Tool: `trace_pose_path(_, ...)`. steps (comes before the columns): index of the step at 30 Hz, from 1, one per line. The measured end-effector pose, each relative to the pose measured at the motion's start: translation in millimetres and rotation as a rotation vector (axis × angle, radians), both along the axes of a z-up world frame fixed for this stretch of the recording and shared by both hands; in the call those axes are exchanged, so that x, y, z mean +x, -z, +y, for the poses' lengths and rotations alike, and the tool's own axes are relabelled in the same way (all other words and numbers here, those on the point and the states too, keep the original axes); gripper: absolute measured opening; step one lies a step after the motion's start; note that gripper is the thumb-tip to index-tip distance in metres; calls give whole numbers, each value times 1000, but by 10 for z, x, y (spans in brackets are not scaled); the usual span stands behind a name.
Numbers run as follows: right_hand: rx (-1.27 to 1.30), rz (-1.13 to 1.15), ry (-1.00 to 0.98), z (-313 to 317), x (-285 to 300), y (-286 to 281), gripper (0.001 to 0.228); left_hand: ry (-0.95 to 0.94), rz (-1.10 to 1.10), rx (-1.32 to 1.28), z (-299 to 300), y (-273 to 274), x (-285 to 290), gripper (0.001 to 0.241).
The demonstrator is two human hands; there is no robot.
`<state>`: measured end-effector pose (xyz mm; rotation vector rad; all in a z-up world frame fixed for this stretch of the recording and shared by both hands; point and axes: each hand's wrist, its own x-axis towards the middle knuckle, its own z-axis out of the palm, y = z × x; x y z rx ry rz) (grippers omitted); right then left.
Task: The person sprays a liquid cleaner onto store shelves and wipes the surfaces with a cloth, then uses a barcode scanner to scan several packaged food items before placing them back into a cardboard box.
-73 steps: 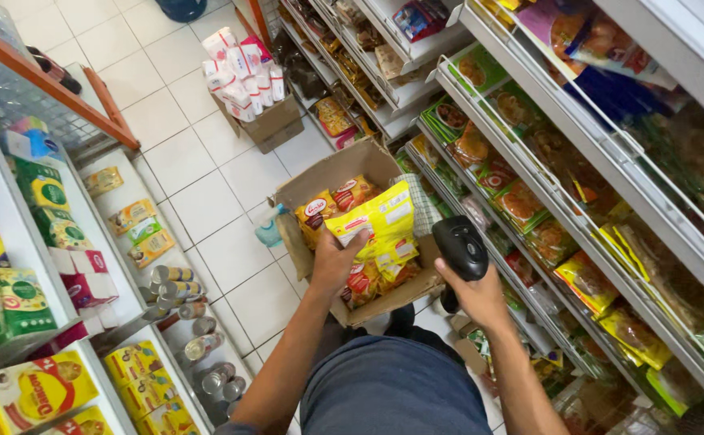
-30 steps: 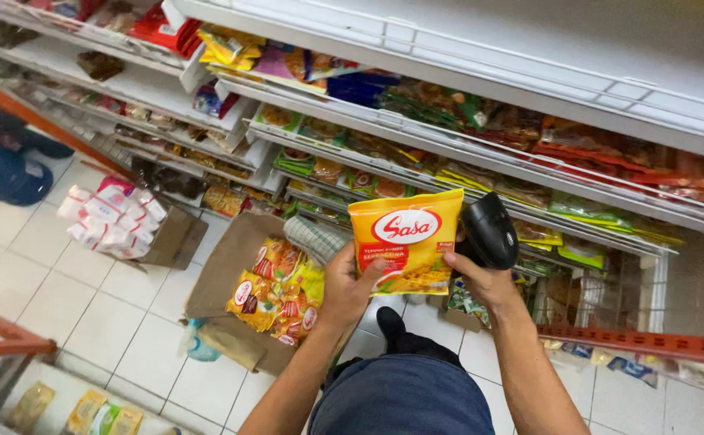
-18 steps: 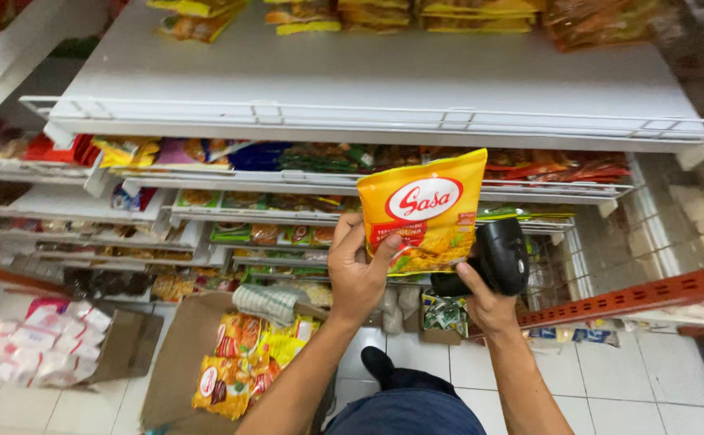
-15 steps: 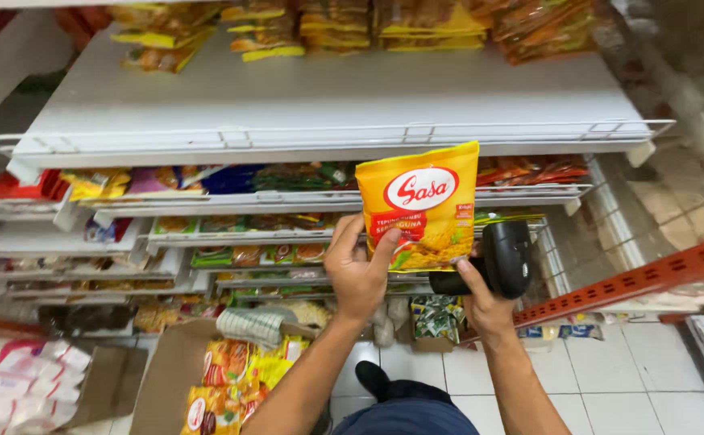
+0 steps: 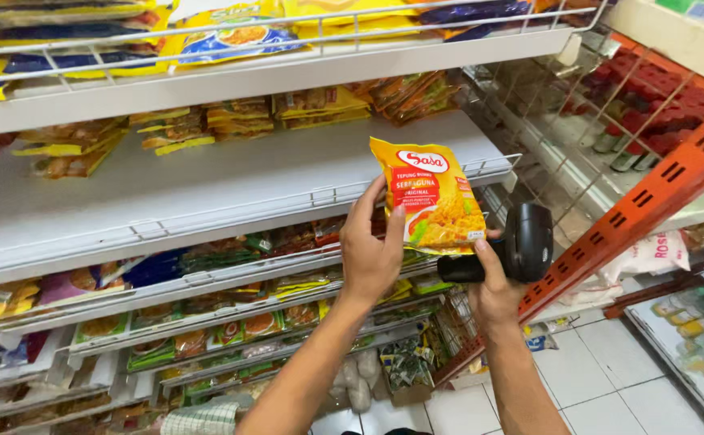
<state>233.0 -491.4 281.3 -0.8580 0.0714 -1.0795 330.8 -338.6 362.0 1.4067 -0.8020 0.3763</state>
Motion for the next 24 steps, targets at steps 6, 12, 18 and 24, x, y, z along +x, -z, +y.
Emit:
trace_pose_path(6,-142,-44,225,-390,201,-370,25,-155,-326,169,-356,-335,368,55)
trace_pose_path(12,-20,3,148,-727,375,-468,24,-198,-472,545,-271,-310,345,72)
trace_pose_path(18,1,-66,122,-846,544,-554,19,-276,-702,520,-341,-229,358,43)
trace_pose_path(24,-117,60,1,-1025,589,-798,31,-180,-550,604,-579,-403,594,33)
